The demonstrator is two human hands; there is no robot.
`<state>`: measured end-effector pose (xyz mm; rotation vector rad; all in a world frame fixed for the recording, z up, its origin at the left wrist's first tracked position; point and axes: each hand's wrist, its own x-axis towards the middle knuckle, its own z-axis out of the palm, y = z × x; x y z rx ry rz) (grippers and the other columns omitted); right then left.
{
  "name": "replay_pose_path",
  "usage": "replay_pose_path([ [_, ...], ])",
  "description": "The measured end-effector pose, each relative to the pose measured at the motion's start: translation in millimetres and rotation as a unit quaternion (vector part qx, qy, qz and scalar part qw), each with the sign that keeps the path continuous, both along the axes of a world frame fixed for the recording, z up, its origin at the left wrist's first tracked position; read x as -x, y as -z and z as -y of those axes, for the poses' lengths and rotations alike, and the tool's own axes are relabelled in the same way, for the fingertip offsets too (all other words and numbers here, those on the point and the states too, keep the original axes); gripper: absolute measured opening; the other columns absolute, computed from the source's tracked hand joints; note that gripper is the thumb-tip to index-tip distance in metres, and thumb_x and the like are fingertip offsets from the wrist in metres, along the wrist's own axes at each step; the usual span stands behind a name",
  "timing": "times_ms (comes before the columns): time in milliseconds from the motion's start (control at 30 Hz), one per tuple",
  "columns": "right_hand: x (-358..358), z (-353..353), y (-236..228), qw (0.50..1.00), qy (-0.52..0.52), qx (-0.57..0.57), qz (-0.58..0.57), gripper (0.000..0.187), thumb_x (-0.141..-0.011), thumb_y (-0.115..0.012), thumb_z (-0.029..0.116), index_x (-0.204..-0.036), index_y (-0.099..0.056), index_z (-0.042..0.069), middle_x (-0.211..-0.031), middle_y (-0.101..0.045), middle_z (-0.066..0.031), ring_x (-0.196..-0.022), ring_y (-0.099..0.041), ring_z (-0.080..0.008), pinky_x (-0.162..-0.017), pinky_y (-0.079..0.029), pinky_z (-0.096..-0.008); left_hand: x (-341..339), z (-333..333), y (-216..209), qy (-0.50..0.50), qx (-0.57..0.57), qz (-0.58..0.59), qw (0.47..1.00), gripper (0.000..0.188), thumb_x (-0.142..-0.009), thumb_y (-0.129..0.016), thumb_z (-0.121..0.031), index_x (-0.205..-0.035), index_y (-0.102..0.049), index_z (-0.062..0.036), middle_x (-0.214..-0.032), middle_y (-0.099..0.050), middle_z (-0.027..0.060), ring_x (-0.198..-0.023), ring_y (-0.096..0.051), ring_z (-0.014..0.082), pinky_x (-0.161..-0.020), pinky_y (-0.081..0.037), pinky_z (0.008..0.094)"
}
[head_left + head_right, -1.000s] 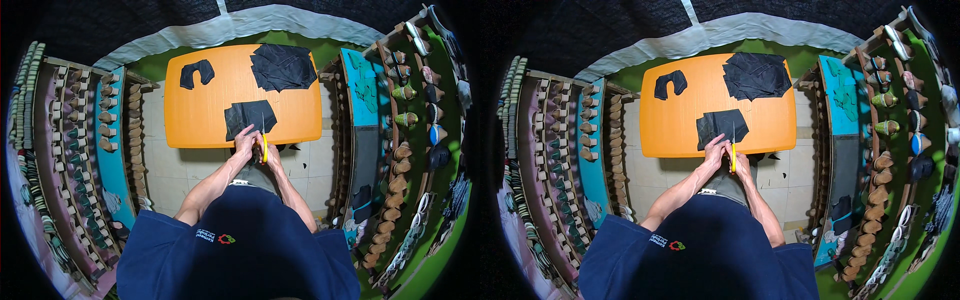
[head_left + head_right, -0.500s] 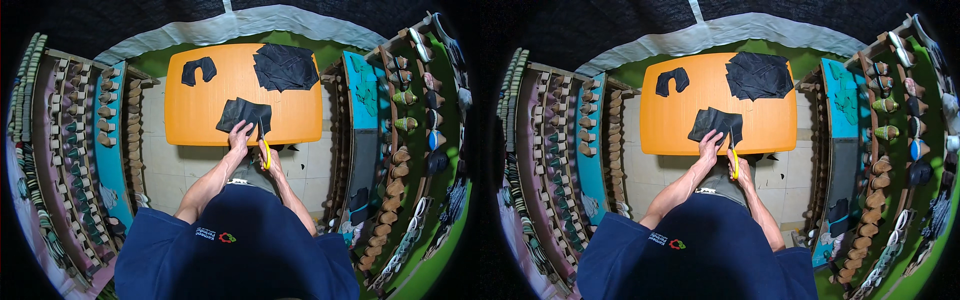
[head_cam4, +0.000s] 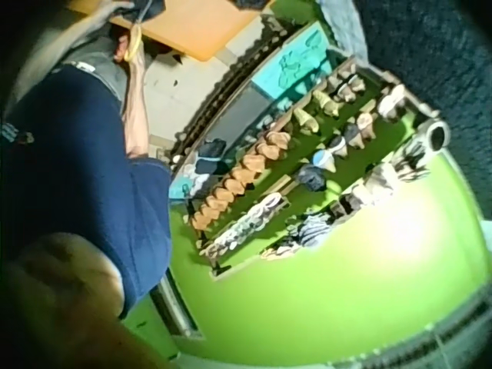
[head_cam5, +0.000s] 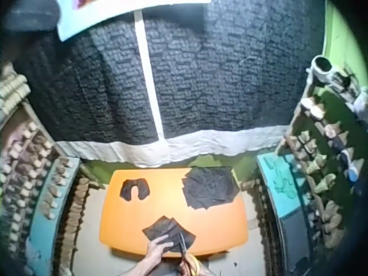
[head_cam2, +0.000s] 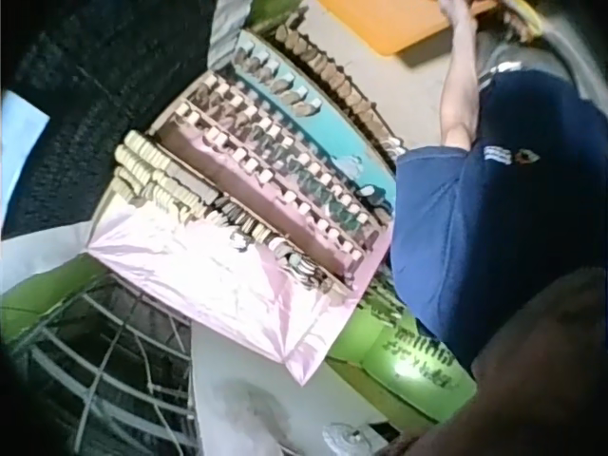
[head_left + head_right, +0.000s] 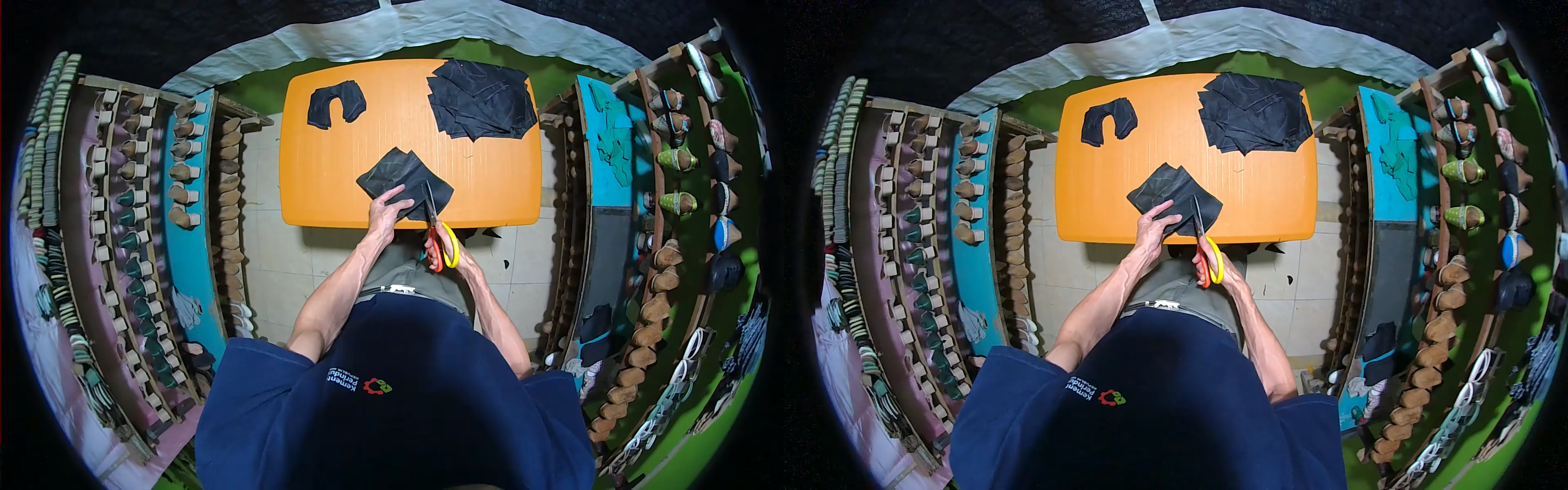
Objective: The person uses yellow-handled scissors to cut a dark fabric sheet on an orange table. They cut out several identical U-shaped pieces, trimming the edges and stacking the finished pieces on the table.
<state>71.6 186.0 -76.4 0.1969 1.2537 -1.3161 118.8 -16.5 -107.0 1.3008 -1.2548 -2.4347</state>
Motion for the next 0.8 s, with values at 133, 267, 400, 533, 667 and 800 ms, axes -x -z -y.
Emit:
replay_pose_path([
  [133,3.4,1.7,-6.3,0.999,-0.022,-0.026,-0.024,0.078,-0.087,-0.051,0.078,-0.088,-0.055,0.001,-0.062,-0.05,-0.004,-0.049,-0.052,-0.0151,-0.046,-0.048,-0.0299,-3.5,5.7,10.1,0.028,0.046,-0.005,0.999,0.061,-0.076,-0.075,0.012,-0.133,-0.06,-0.0018,-0.111,-0.069,0.0149,-0.09,-0.07,0.0192,-0.082,-0.059,0.0287],
  [267,6.3,1.5,-7.1,0.999,-0.033,-0.038,-0.011,0.078,-0.087,-0.051,0.077,-0.091,-0.055,0.0,-0.062,-0.049,-0.0028,-0.048,-0.051,-0.0132,-0.046,-0.047,-0.029,-3.9,4.4,6.8,0.036,0.034,-0.017,0.999,0.061,-0.076,-0.074,0.013,-0.133,-0.059,-0.0016,-0.112,-0.069,0.0148,-0.09,-0.07,0.0191,-0.082,-0.06,0.0285],
  [400,4.8,0.1,-9.2,0.999,-0.031,-0.036,-0.014,0.076,-0.087,-0.052,0.077,-0.089,-0.054,0.001,-0.062,-0.048,-0.002,-0.047,-0.049,-0.0116,-0.044,-0.045,-0.0279,-5.8,4.1,8.5,0.033,0.022,-0.023,0.999,0.062,-0.075,-0.074,0.013,-0.134,-0.059,-0.0015,-0.112,-0.069,0.0148,-0.091,-0.07,0.019,-0.082,-0.059,0.0283],
  [533,3.7,-1.9,-3.8,0.998,-0.026,-0.057,-0.005,0.069,-0.089,-0.051,0.075,-0.083,-0.053,0.007,-0.059,-0.047,-0.0001,-0.044,-0.046,-0.0105,-0.042,-0.042,-0.0267,-4.6,2.8,5.8,0.04,0.033,-0.014,0.999,0.062,-0.075,-0.074,0.013,-0.134,-0.059,-0.0016,-0.112,-0.069,0.015,-0.093,-0.07,0.0193,-0.084,-0.059,0.0284],
  [667,3.1,-1.6,-5.4,0.998,-0.015,-0.065,-0.009,0.07,-0.087,-0.055,0.076,-0.082,-0.049,0.006,-0.057,-0.044,0.0011,-0.042,-0.044,-0.009,-0.038,-0.039,-0.0255,-2.7,0.1,3.7,0.032,0.023,-0.013,0.999,0.062,-0.075,-0.074,0.013,-0.133,-0.06,-0.0017,-0.112,-0.069,0.0151,-0.093,-0.07,0.0197,-0.085,-0.058,0.0286],
  [800,-0.7,-0.7,-8.9,0.998,0.014,-0.064,-0.009,0.068,-0.086,-0.057,0.075,-0.082,-0.049,0.007,-0.056,-0.042,0.0016,-0.042,-0.042,-0.0084,-0.037,-0.036,-0.0247,-2.2,-1.9,4.1,0.019,0.005,-0.004,1.0,0.062,-0.069,-0.081,0.008,-0.128,-0.066,-0.0038,-0.122,-0.067,0.0117,-0.107,-0.063,0.0186,-0.097,-0.048,0.0283],
])
